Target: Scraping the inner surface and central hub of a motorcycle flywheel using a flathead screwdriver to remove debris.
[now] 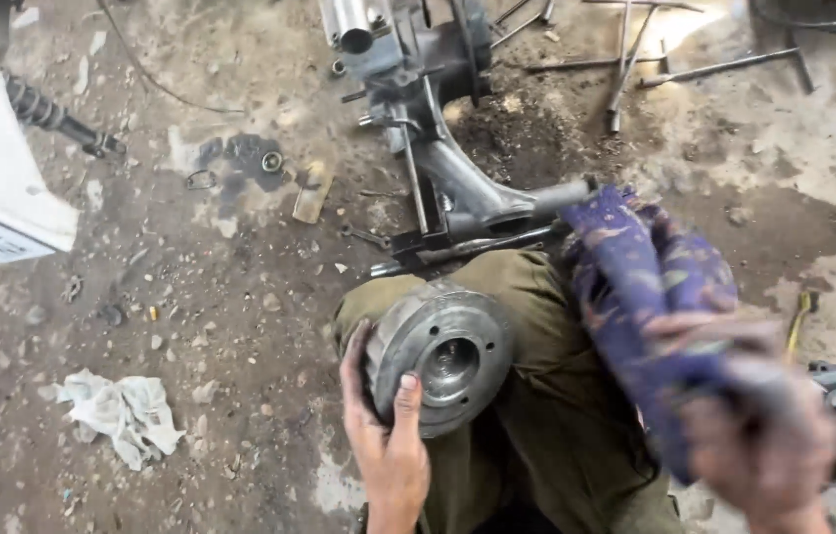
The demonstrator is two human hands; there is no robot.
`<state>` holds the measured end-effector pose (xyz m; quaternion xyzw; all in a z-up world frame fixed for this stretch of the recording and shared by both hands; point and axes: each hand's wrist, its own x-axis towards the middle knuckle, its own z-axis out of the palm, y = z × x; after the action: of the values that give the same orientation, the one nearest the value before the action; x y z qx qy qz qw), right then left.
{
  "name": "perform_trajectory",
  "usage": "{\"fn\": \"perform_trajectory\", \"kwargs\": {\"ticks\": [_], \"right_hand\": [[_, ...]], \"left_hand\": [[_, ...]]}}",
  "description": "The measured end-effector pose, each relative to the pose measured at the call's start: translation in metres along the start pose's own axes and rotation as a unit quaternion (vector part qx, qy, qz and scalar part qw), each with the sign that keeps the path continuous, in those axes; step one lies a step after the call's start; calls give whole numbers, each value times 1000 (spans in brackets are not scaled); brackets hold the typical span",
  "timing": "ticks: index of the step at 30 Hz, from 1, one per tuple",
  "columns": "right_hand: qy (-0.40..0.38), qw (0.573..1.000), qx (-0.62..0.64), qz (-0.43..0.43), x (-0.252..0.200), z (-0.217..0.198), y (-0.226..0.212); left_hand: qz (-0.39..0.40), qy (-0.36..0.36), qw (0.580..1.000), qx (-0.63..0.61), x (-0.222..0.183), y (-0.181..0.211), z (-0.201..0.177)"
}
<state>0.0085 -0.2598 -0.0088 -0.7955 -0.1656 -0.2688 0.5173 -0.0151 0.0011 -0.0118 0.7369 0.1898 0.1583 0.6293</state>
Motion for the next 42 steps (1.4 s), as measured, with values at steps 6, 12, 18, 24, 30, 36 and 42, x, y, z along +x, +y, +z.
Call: {"fn": "perform_trajectory", "kwargs": {"ticks": [6, 12, 18, 24, 30, 36, 42], "right_hand": [[-325, 935, -112, -81, -23, 68, -9], [-319, 879, -354, -36, -48, 88, -18], [-333, 935, -95, 74, -43, 98, -27], [-265, 931, 129, 214, -43, 100, -24], [-475, 796, -372, -50, -27, 74, -17], [-343, 790, -459, -219, 7, 62, -19], [-468, 835, -278, -77, 2, 75, -19]], "left_hand": [[36, -25, 999, 1, -6, -11, 0], [186, -36, 974, 124, -12, -25, 1], [219, -39, 966, 133, -16, -28, 5], [205, -55, 965, 154, -15, -21, 4], [188, -79, 962, 179, -6, -7, -1], [137, -104, 963, 208, 5, 14, -3], [119, -93, 969, 195, 1, 16, 2]]}}
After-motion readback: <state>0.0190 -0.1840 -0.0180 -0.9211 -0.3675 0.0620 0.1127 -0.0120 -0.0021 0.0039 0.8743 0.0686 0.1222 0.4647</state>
